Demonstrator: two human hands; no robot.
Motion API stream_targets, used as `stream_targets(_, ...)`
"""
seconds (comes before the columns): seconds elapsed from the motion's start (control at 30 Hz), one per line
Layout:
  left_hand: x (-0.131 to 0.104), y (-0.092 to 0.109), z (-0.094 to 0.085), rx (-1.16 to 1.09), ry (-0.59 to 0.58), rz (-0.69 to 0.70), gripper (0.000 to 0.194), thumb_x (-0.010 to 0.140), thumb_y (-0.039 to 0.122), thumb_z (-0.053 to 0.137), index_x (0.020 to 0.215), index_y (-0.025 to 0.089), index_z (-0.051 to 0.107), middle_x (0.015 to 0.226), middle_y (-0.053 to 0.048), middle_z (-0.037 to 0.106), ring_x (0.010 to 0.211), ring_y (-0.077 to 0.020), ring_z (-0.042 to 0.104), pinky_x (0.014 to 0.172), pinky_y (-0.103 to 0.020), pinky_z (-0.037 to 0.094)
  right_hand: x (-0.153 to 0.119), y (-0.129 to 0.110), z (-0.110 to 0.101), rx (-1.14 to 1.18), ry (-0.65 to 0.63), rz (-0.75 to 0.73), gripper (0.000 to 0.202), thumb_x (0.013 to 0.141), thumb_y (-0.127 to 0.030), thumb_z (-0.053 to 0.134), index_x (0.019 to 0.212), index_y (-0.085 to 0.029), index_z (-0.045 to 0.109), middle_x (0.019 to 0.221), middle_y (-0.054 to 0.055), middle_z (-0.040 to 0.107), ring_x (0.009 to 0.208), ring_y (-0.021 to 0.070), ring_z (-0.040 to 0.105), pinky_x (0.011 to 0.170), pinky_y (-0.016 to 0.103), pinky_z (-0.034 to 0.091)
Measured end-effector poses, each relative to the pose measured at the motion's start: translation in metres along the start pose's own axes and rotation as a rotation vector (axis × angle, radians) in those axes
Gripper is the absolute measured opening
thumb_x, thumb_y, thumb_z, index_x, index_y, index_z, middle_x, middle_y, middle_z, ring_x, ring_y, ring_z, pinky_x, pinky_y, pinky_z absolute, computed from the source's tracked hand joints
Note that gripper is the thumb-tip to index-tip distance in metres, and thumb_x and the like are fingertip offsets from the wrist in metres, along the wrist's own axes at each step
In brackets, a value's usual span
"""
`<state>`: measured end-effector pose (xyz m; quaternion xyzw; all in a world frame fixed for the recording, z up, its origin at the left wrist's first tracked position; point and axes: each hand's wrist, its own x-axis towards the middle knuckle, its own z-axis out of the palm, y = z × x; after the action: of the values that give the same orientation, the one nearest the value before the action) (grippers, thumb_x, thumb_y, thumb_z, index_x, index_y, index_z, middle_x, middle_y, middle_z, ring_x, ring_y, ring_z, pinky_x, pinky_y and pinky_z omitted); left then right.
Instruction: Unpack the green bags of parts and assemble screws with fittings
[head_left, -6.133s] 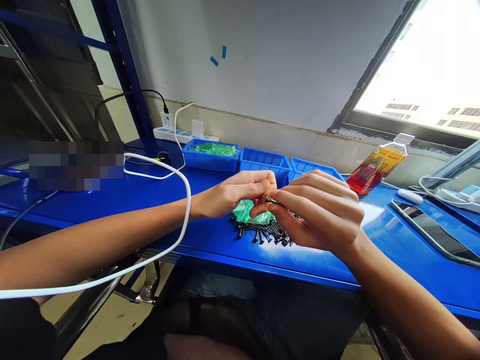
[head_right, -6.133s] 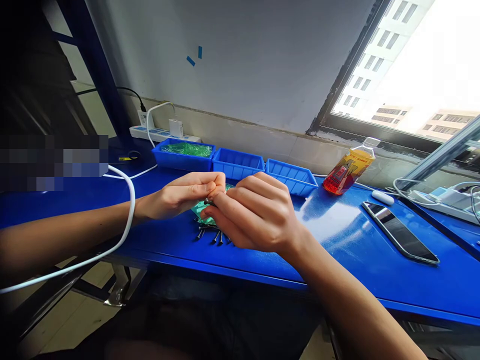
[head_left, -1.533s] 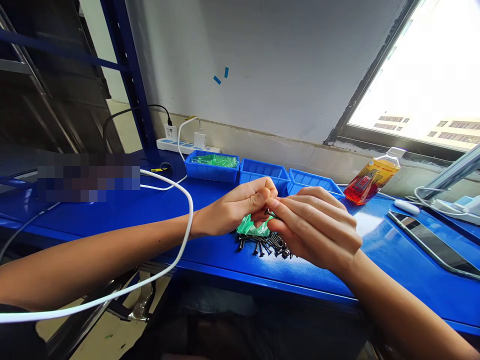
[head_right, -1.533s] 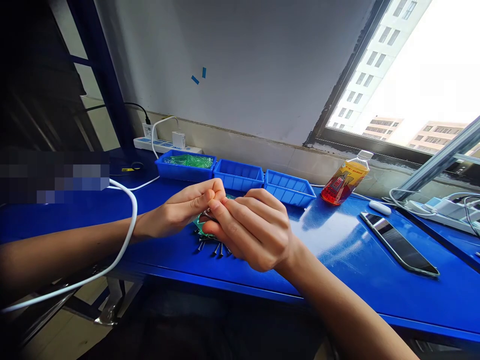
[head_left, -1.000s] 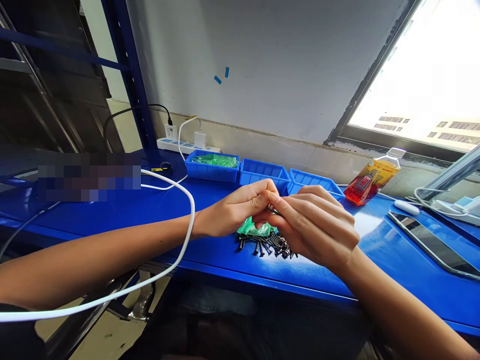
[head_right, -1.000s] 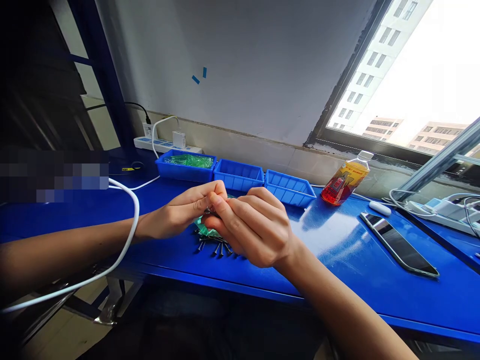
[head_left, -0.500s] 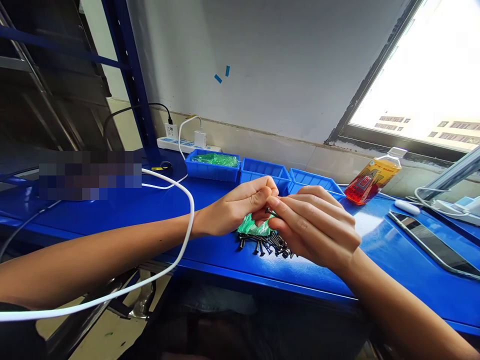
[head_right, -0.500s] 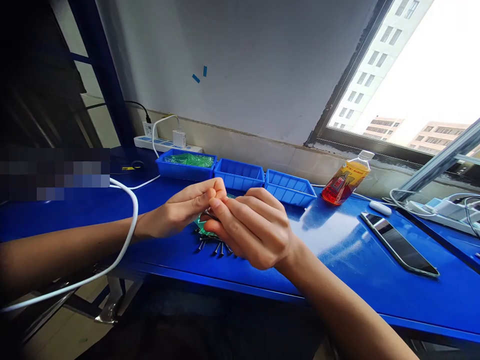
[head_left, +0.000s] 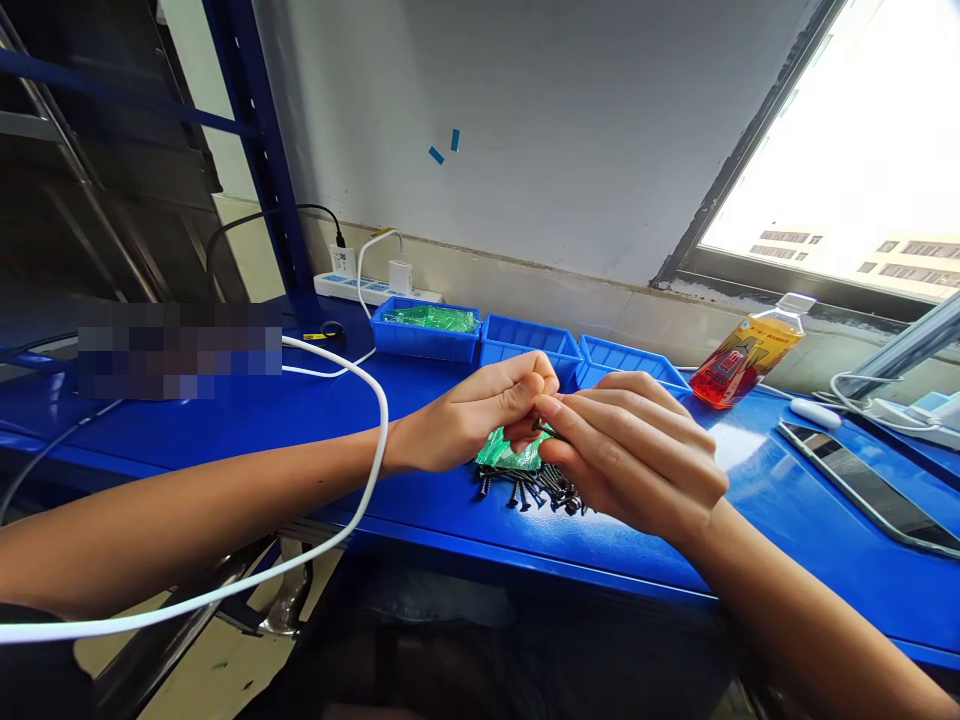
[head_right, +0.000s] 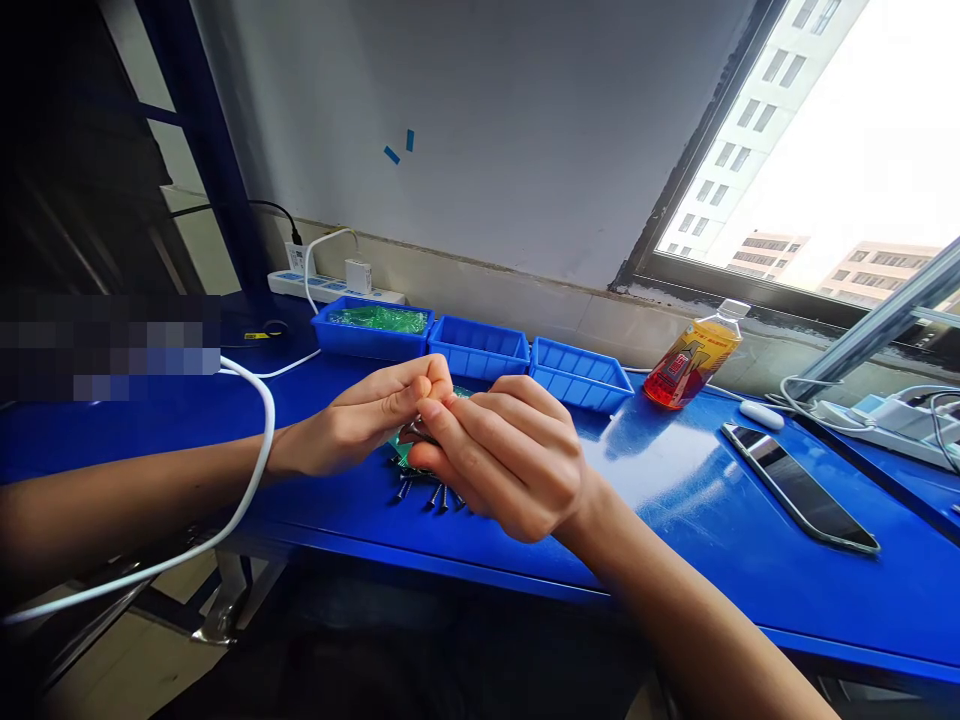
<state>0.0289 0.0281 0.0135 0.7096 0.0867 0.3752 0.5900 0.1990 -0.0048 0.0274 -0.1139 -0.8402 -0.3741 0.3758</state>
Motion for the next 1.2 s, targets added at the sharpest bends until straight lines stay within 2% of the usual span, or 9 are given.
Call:
stream_targets(0.4,-0.0002,0.0018,-0.0008,0.076,0.019,-0.01,0.038,0.084,0.053,0.048,0.073,0.018,0.039,0.062,0.004,0.036,0.054,-0.0085,0.036,0.05,-0.021,0.032,0.0004,-0.0004,0.001,0.005,-0.003,0.017,0.012,0.084,-0.02,0.058,0.092,-0.017,0.066,0.077,0.005,0.071,0.072,0.0155,0.067,0.061,0.029,0.053)
stream_targets(0.6,-0.0009,0.0008,-0.0026,0.1,0.009,0.033,0.037,0.085,0.053,0.047,0.076,0.017,0.041,0.064,0.004,0.038,0.057,-0.0083,0.038,0.052,-0.021,0.034,0.0012,-0.0006,0.0023,0.007,0.014,0.013,0.012,0.084,-0.019,0.059,0.093,-0.015,0.066,0.078,0.006,0.071,0.072,0.0157,0.066,0.061,0.029,0.053)
stream_targets(1.03,-0.0006,-0.0008,-0.0035,0.082,-0.008,0.06,0.034,0.088,0.048,0.046,0.076,0.017,0.041,0.064,0.004,0.039,0.057,-0.0087,0.038,0.052,-0.022,0.032,-0.0001,0.0009,-0.0012,-0.049,-0.053,-0.049,0.015,0.084,-0.019,0.058,0.097,-0.016,0.066,0.079,0.005,0.071,0.076,0.016,0.066,0.062,0.03,0.052)
stream_targets(1.2,0.0,-0.0014,-0.0011,0.026,-0.001,0.029,0.034,0.086,0.048,0.048,0.074,0.017,0.041,0.063,0.004,0.039,0.055,-0.0088,0.038,0.05,-0.022,0.032,-0.0017,0.0021,0.0018,-0.035,-0.027,0.001,0.016,0.086,-0.022,0.055,0.096,-0.019,0.066,0.076,0.003,0.07,0.072,0.014,0.065,0.061,0.028,0.049)
